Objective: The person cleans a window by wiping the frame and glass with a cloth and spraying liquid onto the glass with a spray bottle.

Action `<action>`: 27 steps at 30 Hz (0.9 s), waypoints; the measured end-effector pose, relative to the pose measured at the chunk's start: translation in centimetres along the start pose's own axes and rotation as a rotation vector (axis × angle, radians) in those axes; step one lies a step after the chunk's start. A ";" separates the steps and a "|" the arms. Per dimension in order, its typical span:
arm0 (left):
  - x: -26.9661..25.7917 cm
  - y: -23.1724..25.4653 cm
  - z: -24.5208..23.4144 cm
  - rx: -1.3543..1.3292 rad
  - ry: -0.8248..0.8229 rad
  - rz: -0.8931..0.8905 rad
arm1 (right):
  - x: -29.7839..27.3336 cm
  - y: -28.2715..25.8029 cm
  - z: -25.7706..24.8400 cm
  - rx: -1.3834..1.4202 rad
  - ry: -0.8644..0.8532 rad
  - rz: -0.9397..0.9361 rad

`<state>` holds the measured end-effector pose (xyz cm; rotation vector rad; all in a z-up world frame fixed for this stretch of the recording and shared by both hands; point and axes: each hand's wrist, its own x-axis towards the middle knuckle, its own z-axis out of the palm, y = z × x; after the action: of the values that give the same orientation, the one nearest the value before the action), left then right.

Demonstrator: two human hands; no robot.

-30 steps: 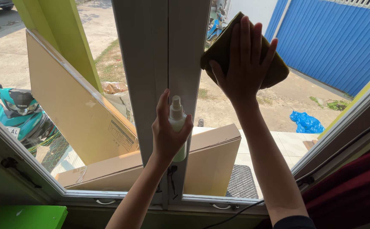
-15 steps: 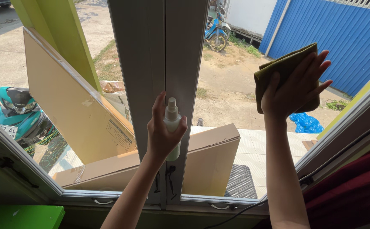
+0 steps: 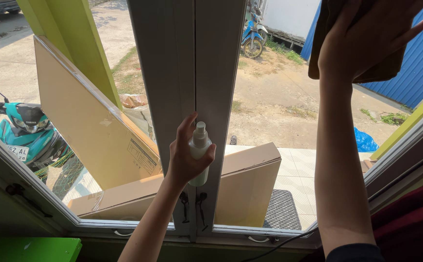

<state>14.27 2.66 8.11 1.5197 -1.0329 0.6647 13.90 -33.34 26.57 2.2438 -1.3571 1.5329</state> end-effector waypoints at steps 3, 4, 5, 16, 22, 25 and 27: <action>0.0 0.1 0.1 -0.003 0.000 0.005 | -0.6 -2.2 -0.8 0.157 0.158 -0.160; 0.1 0.2 0.2 0.004 0.008 0.010 | -0.7 -2.6 -1.0 0.217 0.376 -0.293; 0.2 0.3 0.2 0.010 0.015 0.015 | -1.1 -2.9 -1.3 0.213 0.377 -0.292; -0.1 0.6 1.2 0.136 0.087 0.031 | -13.2 -2.0 -2.2 0.402 0.236 -0.838; 1.1 2.6 2.1 0.147 0.076 0.042 | -16.8 0.9 -0.5 0.348 0.194 -0.864; 2.7 4.2 2.5 0.138 0.059 0.067 | -15.1 -0.7 -1.5 0.340 0.163 -0.809; 4.4 4.8 2.6 0.127 0.055 0.068 | -13.0 -2.3 -2.3 0.391 0.216 -0.781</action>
<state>11.76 -0.94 13.58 1.5725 -1.0206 0.8288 12.71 -22.83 18.27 2.2766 -0.0650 1.7170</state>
